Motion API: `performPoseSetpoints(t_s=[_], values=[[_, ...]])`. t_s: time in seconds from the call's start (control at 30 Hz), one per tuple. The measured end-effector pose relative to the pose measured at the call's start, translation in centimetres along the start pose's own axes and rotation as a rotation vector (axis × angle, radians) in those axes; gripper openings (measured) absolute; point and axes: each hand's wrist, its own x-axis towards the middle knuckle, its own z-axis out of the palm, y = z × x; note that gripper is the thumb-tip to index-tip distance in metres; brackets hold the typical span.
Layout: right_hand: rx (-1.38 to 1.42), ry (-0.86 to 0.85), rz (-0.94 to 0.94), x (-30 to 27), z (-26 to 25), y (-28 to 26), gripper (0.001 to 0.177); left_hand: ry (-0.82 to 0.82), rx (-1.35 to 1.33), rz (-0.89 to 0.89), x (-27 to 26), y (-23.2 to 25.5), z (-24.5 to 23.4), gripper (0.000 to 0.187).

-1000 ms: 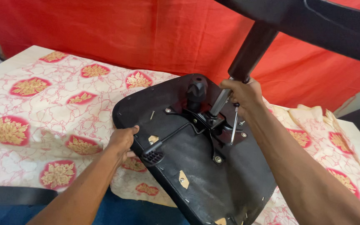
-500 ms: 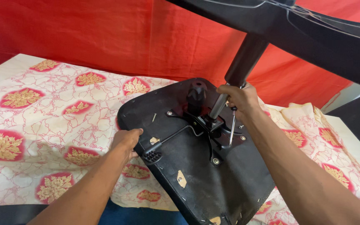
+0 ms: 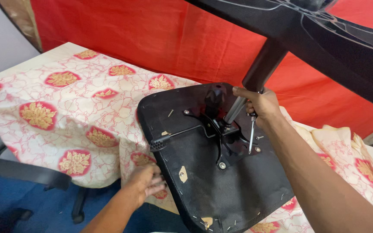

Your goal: The person uses a screwdriver to tighten screws on the underside of an office chair seat, securing the seat to the gas lift column. The person then flips the chair upright and continues to tighten additional screws on the seat base.

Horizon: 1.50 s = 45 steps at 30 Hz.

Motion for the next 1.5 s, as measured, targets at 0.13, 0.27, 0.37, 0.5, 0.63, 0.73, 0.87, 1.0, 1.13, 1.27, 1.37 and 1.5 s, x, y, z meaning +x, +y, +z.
performPoseSetpoints(t_s=[0.13,0.27,0.37,0.5,0.63,0.73,0.87,1.0,1.13,1.27,1.37,1.5], values=[[0.054,-0.078,-0.036,0.1,-0.8,0.3,0.033,-0.13,-0.064,-0.017,-2.9,-2.0,1.5,0.033],[0.063,-0.126,-0.036,1.6,-1.6,1.2,0.032,-0.033,-0.044,0.019,-5.3,-1.2,3.4,0.034],[0.019,-0.146,-0.044,2.9,-1.7,1.7,0.03,0.11,0.108,0.109,-6.7,-1.3,5.5,0.032],[-0.037,-0.176,-0.08,4.2,-2.3,2.1,0.023,0.248,0.132,0.18,-6.0,-1.1,6.5,0.04],[-0.128,-0.191,-0.1,4.1,-2.1,1.9,0.023,0.225,0.051,0.293,-3.4,-1.0,5.6,0.045],[-0.1,-0.214,-0.093,3.1,-2.0,1.6,0.021,0.208,0.004,0.289,-1.6,0.2,3.8,0.047],[-0.145,-0.182,-0.121,1.7,-1.1,1.3,0.019,0.209,0.001,0.302,0.7,1.8,2.1,0.051],[-0.187,-0.112,-0.091,0.5,-0.6,0.7,0.02,0.229,0.097,0.32,2.7,3.4,0.7,0.055],[-0.211,-0.068,-0.069,-0.3,-0.4,0.2,0.015,0.23,0.18,0.399,4.1,5.8,-0.3,0.061],[-0.204,-0.011,-0.07,-0.3,-0.4,0.0,0.016,0.244,0.297,0.369,5.1,8.5,0.6,0.061],[-0.194,0.033,-0.06,0.3,-0.6,-0.1,0.015,0.226,0.374,0.365,5.9,10.4,1.5,0.063],[-0.179,0.066,-0.057,1.5,-0.4,0.1,0.017,0.211,0.467,0.332,6.9,11.9,2.6,0.061]])
